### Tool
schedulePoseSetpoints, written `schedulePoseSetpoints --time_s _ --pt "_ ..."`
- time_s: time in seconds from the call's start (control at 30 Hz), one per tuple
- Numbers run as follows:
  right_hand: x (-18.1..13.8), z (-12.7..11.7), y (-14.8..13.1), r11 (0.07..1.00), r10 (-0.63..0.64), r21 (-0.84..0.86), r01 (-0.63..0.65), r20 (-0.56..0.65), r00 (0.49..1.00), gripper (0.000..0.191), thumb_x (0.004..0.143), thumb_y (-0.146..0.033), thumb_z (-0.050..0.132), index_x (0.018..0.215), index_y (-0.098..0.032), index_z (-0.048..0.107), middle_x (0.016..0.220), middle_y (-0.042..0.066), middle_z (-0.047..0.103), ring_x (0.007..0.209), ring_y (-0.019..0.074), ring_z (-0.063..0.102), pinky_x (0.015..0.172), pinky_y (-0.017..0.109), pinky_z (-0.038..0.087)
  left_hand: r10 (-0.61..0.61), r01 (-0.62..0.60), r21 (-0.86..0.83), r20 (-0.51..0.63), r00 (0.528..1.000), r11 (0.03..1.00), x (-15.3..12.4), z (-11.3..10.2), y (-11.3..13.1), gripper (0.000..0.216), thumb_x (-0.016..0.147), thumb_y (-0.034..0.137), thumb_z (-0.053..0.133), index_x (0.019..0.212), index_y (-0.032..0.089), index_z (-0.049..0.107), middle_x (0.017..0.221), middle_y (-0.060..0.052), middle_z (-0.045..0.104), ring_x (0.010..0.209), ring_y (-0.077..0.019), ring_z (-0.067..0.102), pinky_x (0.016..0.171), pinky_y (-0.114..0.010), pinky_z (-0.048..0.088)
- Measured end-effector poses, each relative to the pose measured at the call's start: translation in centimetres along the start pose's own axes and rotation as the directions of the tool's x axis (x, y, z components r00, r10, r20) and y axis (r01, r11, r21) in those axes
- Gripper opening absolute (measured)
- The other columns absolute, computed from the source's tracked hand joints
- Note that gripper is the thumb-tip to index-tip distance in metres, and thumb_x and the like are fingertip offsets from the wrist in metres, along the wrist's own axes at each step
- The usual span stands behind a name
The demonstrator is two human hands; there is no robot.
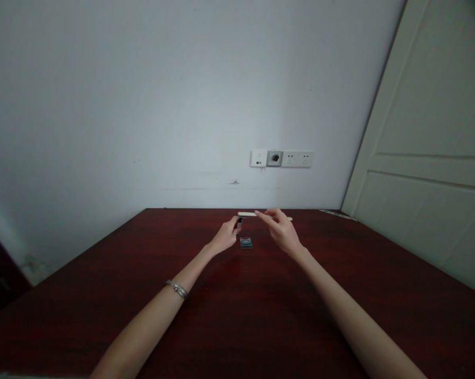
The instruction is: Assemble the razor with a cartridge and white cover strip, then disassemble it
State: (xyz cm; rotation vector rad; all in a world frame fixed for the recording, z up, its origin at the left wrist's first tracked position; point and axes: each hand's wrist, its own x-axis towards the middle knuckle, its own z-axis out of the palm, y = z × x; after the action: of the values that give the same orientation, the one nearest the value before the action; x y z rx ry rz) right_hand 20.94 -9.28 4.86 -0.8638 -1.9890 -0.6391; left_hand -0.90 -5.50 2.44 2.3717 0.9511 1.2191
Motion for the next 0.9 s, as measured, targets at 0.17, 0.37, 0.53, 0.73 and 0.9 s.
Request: schedulePoseSetpoints --time_s 0.17,0.37,0.53,0.73,0.9 --pt "-0.9 0.3 1.4 1.0 -0.011 -0.014 0.011 0.012 1.0 0.057 0.082 0.0 0.037 0.125 -0.035 0.049 0.1 0.007 0.051 0.089 0.0165 0.049 0.078 0.031 0.044 0.009 -0.008 0.031 -0.008 1.0 0.999 -0.1 0.0 -0.1 0.015 0.08 0.013 0.046 0.094 0.016 0.049 0.084 -0.005 0.062 0.077 -0.015 0.06 0.072 -0.025 0.043" --pt "-1.1 1.0 0.7 0.988 0.139 0.076 -0.136 -0.036 0.99 0.05 0.085 -0.005 0.036 0.121 -0.034 0.054 0.102 0.008 0.048 0.093 0.0172 0.049 0.08 0.033 0.044 0.019 -0.019 0.015 -0.009 1.0 1.0 -0.2 0.2 0.0 0.019 0.079 0.011 0.045 0.097 0.016 0.051 0.084 -0.004 0.062 0.077 -0.014 0.06 0.072 -0.024 0.043" --pt "-1.7 1.8 1.0 0.969 0.162 0.194 -0.154 -0.027 0.986 0.049 0.085 -0.007 0.036 0.121 -0.035 0.054 0.1 0.007 0.047 0.092 0.0163 0.049 0.08 0.033 0.045 -0.006 0.006 -0.037 -0.02 1.0 0.999 -0.1 0.5 0.1 0.021 0.078 0.013 0.047 0.099 0.016 0.052 0.083 -0.003 0.063 0.075 -0.0133 0.06 0.071 -0.023 0.044" --pt "-2.1 2.0 1.7 0.95 0.229 0.232 -0.208 -0.069 0.971 0.046 0.086 -0.009 0.037 0.119 -0.033 0.057 0.096 0.006 0.045 0.09 0.016 0.049 0.079 0.032 0.045 -0.027 0.025 -0.05 -0.03 0.999 0.998 -0.1 0.9 -0.4 0.018 0.077 0.014 0.049 0.095 0.015 0.053 0.078 -0.002 0.062 0.071 -0.013 0.059 0.068 -0.022 0.044" --pt "-1.9 2.2 1.2 0.953 0.192 0.25 -0.173 -0.054 0.98 0.046 0.086 -0.008 0.036 0.119 -0.033 0.056 0.098 0.006 0.045 0.091 0.0155 0.049 0.08 0.031 0.044 0.0 0.0 -0.038 -0.015 1.0 0.999 -0.2 0.8 -0.1 0.018 0.078 0.014 0.049 0.096 0.015 0.053 0.08 -0.002 0.062 0.071 -0.0126 0.059 0.068 -0.022 0.043"
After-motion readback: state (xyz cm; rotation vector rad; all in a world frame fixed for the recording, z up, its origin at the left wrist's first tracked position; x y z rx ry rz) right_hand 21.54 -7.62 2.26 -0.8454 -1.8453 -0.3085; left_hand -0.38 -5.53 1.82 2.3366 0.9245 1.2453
